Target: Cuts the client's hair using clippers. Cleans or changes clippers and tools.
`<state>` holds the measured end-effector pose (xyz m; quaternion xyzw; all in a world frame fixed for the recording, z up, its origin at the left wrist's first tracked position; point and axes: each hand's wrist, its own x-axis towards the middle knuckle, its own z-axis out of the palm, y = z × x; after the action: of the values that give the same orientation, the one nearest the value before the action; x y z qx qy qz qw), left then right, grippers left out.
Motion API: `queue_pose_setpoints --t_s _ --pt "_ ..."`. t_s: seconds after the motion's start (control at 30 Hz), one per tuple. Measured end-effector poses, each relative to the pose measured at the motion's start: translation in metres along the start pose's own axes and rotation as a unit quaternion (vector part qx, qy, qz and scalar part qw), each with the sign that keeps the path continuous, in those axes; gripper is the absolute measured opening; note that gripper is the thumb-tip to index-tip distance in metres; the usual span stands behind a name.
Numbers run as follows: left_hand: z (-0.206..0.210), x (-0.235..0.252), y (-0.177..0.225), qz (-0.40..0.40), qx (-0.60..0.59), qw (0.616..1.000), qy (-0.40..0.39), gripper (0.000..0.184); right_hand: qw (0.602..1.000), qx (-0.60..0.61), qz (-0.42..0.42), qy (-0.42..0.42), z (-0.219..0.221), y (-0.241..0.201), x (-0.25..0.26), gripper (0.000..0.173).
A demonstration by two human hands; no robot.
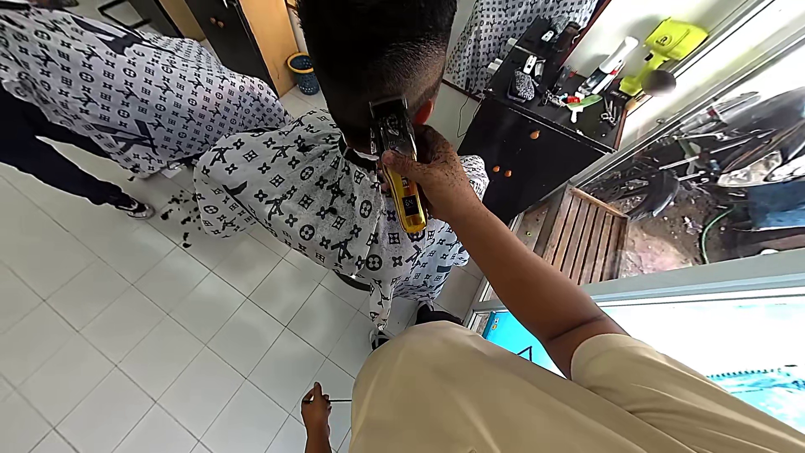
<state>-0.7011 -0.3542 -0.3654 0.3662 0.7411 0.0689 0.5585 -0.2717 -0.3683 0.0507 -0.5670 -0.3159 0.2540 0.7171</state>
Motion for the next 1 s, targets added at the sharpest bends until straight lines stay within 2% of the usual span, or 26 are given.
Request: queue_pose_setpoints --t_s 0.07,0.2,0.33,0.43,0.53,0.7,0.8,0.87,0.93,1.0 --pt "0.001 -0.001 0.002 0.003 0.001 1.000 0.002 0.046 1.000 -0.021 0.004 -0.005 -0.006 -0.003 0.000 0.053" --pt "0.004 -0.001 0.008 0.012 -0.002 1.000 -0.002 0.046 0.995 0.042 0.082 -0.039 -0.022 -0.008 -0.001 0.036" --pt "0.003 0.001 0.013 0.026 -0.005 1.000 -0.001 0.045 0.996 0.048 0.049 -0.049 -0.026 -0.017 0.000 0.034" --pt "0.002 0.008 0.024 0.053 -0.022 0.998 0.008 0.046 0.993 0.061 0.087 -0.055 -0.029 -0.018 0.000 0.030" --pt "0.001 0.010 0.047 0.097 -0.051 0.994 0.031 0.048 0.994 0.068 0.067 -0.057 -0.029 -0.018 0.001 0.029" --pt "-0.010 -0.014 0.129 0.196 -0.177 0.959 0.103 0.040 0.992 0.073 0.089 -0.051 -0.028 -0.018 0.000 0.028" --pt "-0.019 -0.041 0.194 0.255 -0.273 0.919 0.124 0.031 0.999 0.019 0.011 -0.048 -0.026 -0.015 0.001 0.038" --pt "-0.024 -0.065 0.239 0.293 -0.338 0.888 0.110 0.023 0.990 -0.121 -0.048 -0.049 -0.029 -0.010 -0.003 0.054" --pt "-0.026 -0.091 0.283 0.337 -0.390 0.854 0.071 0.022 0.963 -0.257 -0.037 -0.066 -0.034 -0.004 -0.013 0.066" --pt "-0.024 -0.118 0.321 0.366 -0.429 0.825 0.028 0.023 0.965 -0.246 0.003 -0.090 -0.038 0.001 -0.019 0.061"
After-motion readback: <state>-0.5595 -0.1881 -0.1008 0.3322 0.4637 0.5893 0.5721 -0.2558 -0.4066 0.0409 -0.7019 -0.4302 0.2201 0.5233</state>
